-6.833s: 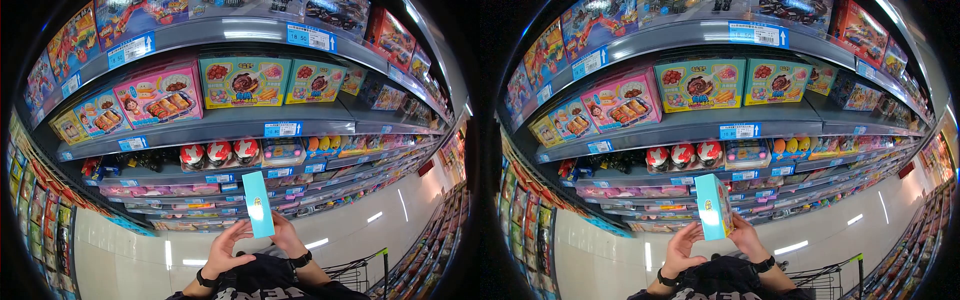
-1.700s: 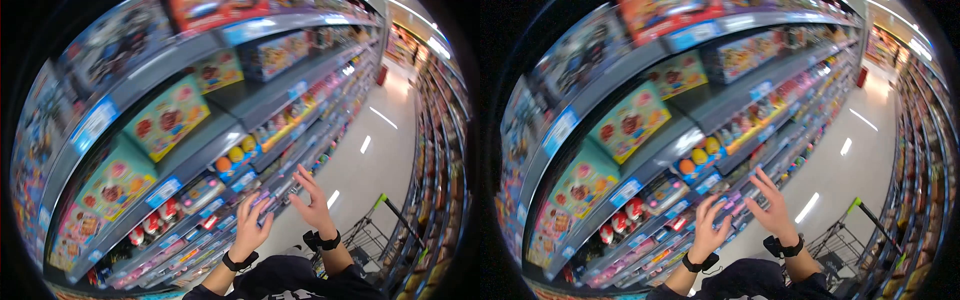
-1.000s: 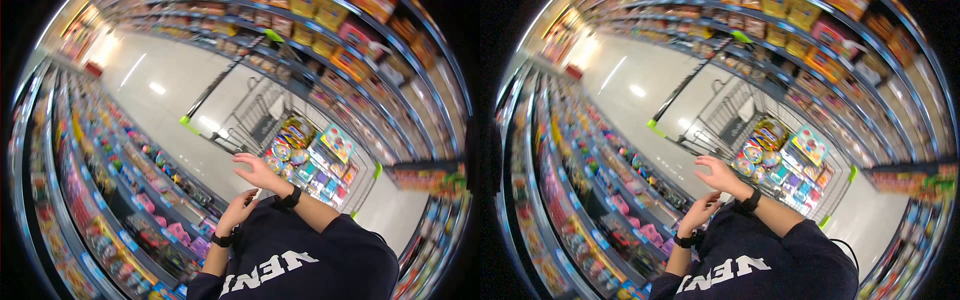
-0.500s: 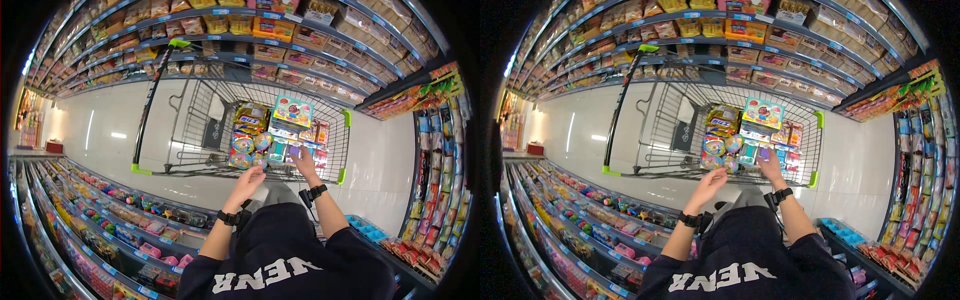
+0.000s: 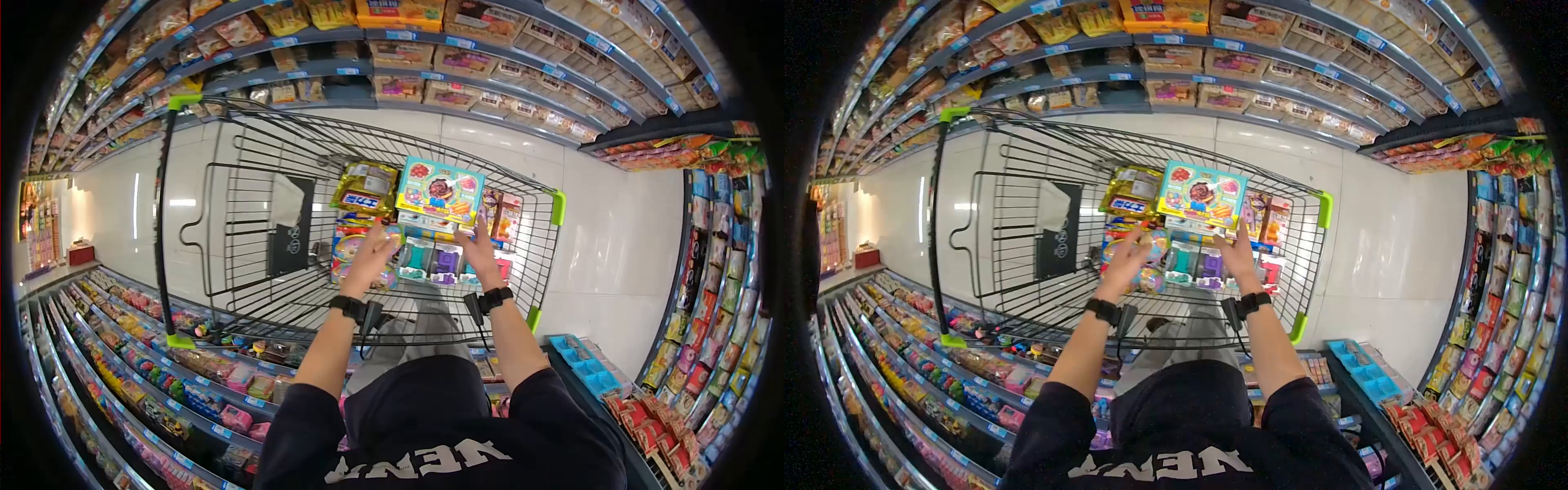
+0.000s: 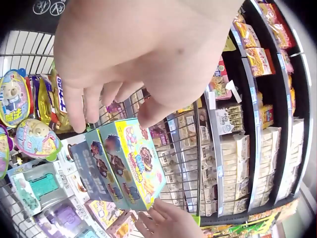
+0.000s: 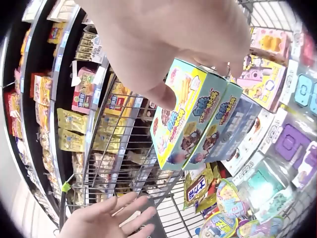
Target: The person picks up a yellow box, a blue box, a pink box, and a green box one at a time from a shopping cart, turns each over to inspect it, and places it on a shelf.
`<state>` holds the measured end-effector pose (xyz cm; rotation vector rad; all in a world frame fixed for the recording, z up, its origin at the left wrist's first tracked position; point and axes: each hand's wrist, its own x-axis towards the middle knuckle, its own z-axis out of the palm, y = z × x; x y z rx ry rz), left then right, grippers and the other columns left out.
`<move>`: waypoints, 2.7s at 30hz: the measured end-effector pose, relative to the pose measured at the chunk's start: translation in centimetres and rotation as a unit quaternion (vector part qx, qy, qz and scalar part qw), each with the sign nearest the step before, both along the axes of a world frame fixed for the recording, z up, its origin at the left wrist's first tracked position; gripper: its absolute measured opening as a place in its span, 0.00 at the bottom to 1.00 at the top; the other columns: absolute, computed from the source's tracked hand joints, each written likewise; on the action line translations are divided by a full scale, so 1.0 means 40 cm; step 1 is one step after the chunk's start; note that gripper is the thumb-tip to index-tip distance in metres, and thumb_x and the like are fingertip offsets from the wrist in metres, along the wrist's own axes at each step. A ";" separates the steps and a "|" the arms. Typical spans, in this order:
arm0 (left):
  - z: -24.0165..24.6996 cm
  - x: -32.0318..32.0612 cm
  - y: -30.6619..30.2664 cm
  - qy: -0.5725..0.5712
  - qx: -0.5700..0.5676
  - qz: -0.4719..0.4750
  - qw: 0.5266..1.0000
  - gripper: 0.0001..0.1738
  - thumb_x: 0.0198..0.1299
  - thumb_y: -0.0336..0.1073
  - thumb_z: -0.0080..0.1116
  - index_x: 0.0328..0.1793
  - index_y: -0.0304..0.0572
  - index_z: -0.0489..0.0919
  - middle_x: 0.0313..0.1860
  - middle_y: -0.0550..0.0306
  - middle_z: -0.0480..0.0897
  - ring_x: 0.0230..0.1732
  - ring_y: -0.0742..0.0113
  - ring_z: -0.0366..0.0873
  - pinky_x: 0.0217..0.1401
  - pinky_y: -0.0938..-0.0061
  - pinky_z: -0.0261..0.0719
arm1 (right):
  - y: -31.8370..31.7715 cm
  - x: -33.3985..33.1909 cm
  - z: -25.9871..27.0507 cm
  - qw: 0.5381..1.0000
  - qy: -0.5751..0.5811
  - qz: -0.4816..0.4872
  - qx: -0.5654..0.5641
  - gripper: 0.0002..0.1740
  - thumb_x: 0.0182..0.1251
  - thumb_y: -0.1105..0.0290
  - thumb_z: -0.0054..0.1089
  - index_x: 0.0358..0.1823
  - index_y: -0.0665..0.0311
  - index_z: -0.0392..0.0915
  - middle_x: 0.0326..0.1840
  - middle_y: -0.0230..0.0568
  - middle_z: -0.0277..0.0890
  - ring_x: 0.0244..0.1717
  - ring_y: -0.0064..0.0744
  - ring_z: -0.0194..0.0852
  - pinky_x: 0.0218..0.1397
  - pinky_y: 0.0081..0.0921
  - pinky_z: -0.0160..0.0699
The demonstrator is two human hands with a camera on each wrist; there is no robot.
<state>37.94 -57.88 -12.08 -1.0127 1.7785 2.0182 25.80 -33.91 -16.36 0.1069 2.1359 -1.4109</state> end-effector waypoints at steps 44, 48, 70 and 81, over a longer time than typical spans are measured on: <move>0.523 1.415 0.126 0.329 -0.053 0.792 0.512 0.22 0.66 0.35 0.54 0.65 0.41 0.69 0.45 0.62 0.78 0.40 0.75 0.76 0.48 0.74 0.76 | -0.599 1.202 0.754 0.738 -0.088 0.544 -0.390 0.29 0.66 0.78 0.61 0.67 0.70 0.62 0.57 0.42 0.72 0.60 0.29 0.70 0.65 0.27 0.68; 0.571 1.493 0.131 0.364 -0.043 0.800 0.475 0.25 0.65 0.34 0.53 0.68 0.45 0.65 0.48 0.62 0.77 0.42 0.77 0.75 0.42 0.81 0.74 | -0.666 1.299 0.823 0.687 -0.095 0.607 -0.390 0.30 0.65 0.76 0.61 0.67 0.69 0.61 0.58 0.41 0.72 0.59 0.28 0.69 0.67 0.29 0.65; 0.796 1.345 0.275 0.134 -0.335 0.925 0.116 0.26 0.69 0.34 0.54 0.70 0.40 0.60 0.60 0.53 0.71 0.59 0.70 0.70 0.63 0.74 0.69 | -0.924 1.590 0.811 0.291 -0.457 0.816 -0.200 0.34 0.67 0.77 0.57 0.72 0.72 0.56 0.66 0.49 0.68 0.64 0.39 0.72 0.67 0.38 0.72; 0.846 1.219 0.374 0.069 -0.378 0.922 -0.049 0.30 0.69 0.34 0.53 0.73 0.37 0.56 0.59 0.52 0.73 0.56 0.70 0.75 0.59 0.73 0.76 | -0.818 1.624 0.803 0.112 -0.568 0.808 -0.111 0.41 0.60 0.82 0.60 0.75 0.70 0.52 0.68 0.47 0.66 0.68 0.37 0.66 0.71 0.38 0.66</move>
